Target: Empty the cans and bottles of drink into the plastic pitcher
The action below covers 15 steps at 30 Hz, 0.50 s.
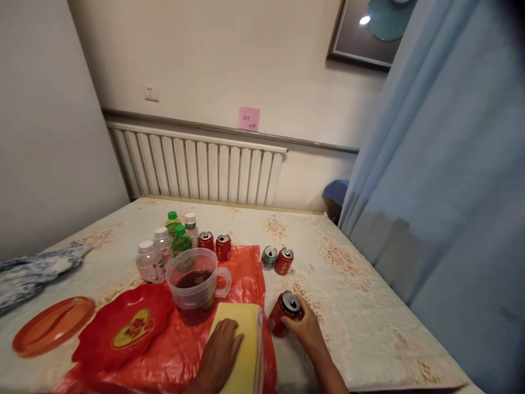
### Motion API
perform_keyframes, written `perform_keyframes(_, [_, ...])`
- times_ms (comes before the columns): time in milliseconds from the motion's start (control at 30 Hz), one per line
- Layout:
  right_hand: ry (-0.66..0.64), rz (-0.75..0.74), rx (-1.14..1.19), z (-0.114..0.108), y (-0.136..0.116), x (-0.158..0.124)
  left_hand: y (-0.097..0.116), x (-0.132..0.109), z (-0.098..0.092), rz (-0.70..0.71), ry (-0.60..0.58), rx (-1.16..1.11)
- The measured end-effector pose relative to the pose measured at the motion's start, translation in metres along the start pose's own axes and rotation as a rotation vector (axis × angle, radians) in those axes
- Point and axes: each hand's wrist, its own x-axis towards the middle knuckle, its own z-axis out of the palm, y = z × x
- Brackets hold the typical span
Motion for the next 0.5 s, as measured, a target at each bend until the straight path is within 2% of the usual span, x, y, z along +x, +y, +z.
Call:
perform_keyframes(100, [0.115, 0.007, -0.053, -0.012, 0.018, 0.024, -0.01, -0.005, 0.016, 0.091, 0.058, 0.185])
perform_keyframes(200, [0.205, 0.01, -0.103, -0.02, 0.03, 0.048, -0.017, -0.011, 0.025, 0.147, 0.119, 0.282])
perform_keyframes(333, [0.238, -0.015, -0.121, -0.026, 0.037, 0.077, -0.018, -0.012, 0.025, 0.177, 0.135, 0.323])
perform_keyframes(500, [0.298, -0.039, -0.138, -0.022, 0.045, 0.111, -0.017, -0.009, 0.024, 0.225, 0.205, 0.371])
